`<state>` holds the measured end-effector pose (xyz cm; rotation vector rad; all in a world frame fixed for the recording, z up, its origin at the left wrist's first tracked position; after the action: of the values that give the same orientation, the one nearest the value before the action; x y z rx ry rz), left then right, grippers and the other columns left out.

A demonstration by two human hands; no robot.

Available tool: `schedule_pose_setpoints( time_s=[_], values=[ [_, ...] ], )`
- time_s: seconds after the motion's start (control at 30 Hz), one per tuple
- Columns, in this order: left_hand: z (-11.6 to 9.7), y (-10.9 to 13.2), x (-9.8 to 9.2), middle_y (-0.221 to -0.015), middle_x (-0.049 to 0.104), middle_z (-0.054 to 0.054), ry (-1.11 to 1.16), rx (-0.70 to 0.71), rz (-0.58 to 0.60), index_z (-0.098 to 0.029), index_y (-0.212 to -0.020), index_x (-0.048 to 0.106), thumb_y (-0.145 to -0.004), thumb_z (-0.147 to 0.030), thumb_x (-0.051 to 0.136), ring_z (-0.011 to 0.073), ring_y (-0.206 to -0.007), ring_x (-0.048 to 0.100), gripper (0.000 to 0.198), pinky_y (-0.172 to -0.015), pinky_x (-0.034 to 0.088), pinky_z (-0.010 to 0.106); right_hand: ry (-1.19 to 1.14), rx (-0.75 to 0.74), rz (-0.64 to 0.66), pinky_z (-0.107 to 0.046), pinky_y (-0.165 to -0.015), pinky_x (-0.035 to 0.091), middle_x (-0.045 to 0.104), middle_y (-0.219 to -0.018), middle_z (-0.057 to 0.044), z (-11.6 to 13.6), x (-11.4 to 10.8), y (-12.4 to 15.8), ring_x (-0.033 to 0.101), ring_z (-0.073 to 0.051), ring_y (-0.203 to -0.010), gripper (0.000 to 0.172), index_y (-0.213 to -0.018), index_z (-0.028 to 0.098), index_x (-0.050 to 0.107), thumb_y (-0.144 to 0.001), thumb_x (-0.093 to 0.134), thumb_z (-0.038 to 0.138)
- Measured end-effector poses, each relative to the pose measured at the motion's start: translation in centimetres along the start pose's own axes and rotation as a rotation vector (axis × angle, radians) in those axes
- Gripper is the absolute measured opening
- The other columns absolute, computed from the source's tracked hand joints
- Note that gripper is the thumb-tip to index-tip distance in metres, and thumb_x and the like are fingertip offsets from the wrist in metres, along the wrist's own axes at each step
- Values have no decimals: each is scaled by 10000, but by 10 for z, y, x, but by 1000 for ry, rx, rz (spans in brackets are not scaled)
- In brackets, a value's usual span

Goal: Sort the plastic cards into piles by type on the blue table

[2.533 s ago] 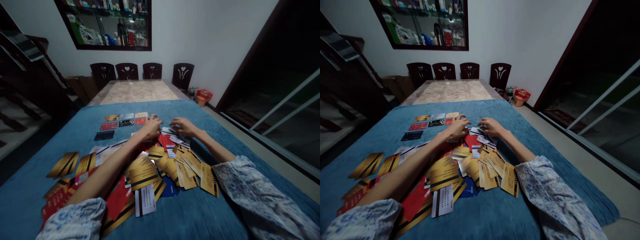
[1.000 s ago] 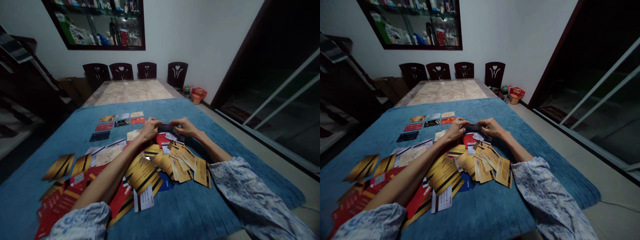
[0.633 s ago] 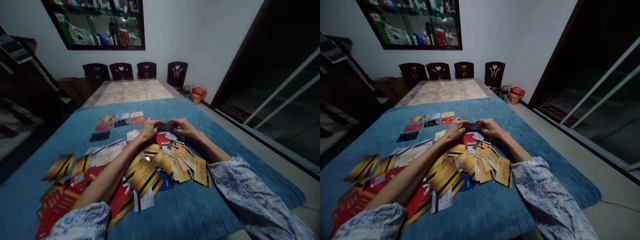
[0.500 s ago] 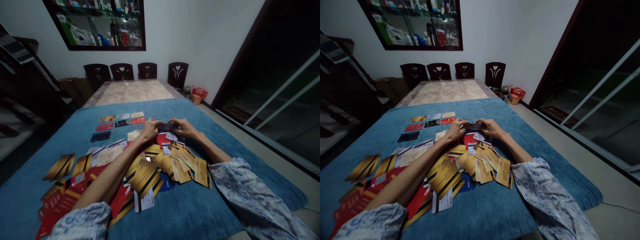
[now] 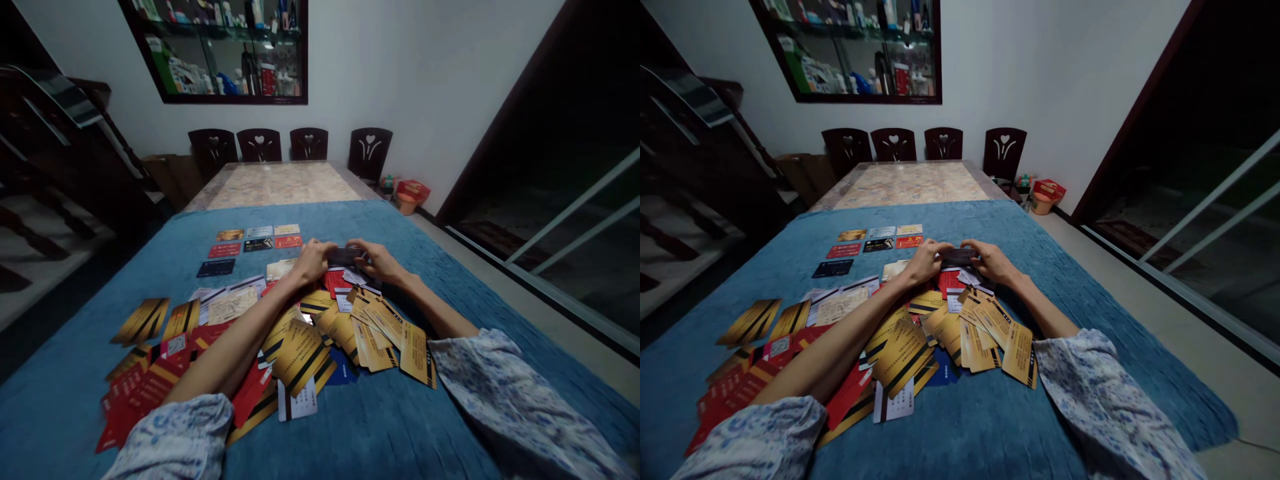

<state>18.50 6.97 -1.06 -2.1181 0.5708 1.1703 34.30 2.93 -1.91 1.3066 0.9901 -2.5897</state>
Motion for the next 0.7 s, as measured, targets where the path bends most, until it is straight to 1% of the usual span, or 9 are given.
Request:
schedule_pose_setpoints(
  time_s=[0.1, 0.23, 0.33, 0.4, 0.5, 0.6, 0.7],
  values=[
    [0, 1, 0, -1130, 760, 75, -7, 5, -9, -238, -1259, 718, -813, -17, 477, 255, -1033, 594, 553, -968, 513, 409, -14, -11, -18, -306, -764, 541, 741, -1035, -72, -1, 1, 0, 658, -179, -794, 469, -1204, 197, 661, -763, 543, 92],
    [-1, 1, -1, -1131, 743, 87, -21, -12, -12, -212, -1290, 674, -831, -21, 474, 254, -1057, 596, 535, -981, 498, 401, -30, -24, -28, -323, -778, 554, 740, -1093, -89, -3, 3, 0, 666, -194, -845, 442, -1234, 203, 662, -814, 543, 133],
    [-2, 3, -4, -1061, 728, 97, -31, -27, -22, -198, -1285, 646, -834, -23, 470, 256, -1022, 611, 515, -943, 508, 391, -31, -44, -25, -336, -796, 553, 729, -1122, -96, -2, 4, 0, 662, -201, -876, 428, -1257, 208, 652, -848, 536, 151],
    [-3, 3, -6, -1005, 715, 96, -36, -34, -31, -200, -1266, 641, -826, -17, 470, 258, -991, 619, 507, -914, 515, 385, -20, -59, -22, -343, -803, 551, 717, -1110, -100, -1, 4, -1, 653, -204, -880, 416, -1270, 209, 646, -874, 527, 161],
    [-3, 4, -8, -958, 705, 86, -41, -40, -38, -208, -1251, 634, -825, -20, 470, 253, -960, 630, 494, -895, 520, 374, 22, -77, -17, -352, -803, 547, 680, -1026, -100, 0, 4, -2, 630, -201, -834, 403, -1294, 198, 637, -910, 515, 178],
    [0, 2, -7, -944, 709, 80, -35, -53, -41, -210, -1240, 634, -834, -34, 473, 248, -944, 646, 472, -888, 527, 370, 59, -96, -20, -364, -818, 547, 627, -1009, -96, 0, 4, -3, 608, -205, -837, 445, -1324, 203, 621, -892, 526, 156],
    [3, 0, -6, -981, 725, 84, -5, -62, -64, -203, -1229, 632, -832, -34, 480, 246, -954, 664, 458, -916, 528, 382, 70, -116, -31, -374, -830, 551, 583, -1093, -110, -2, 6, -4, 596, -220, -912, 538, -1378, 219, 579, -846, 562, 141]
  ],
)
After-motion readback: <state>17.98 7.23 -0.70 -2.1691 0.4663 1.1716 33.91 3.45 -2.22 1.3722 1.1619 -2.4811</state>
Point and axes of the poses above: each hand's wrist, its own y-axis away from the middle knuckle, its own x-axis out of the palm, z = x × y, the point moved 7 cm from there along -y, towards the middle knuckle
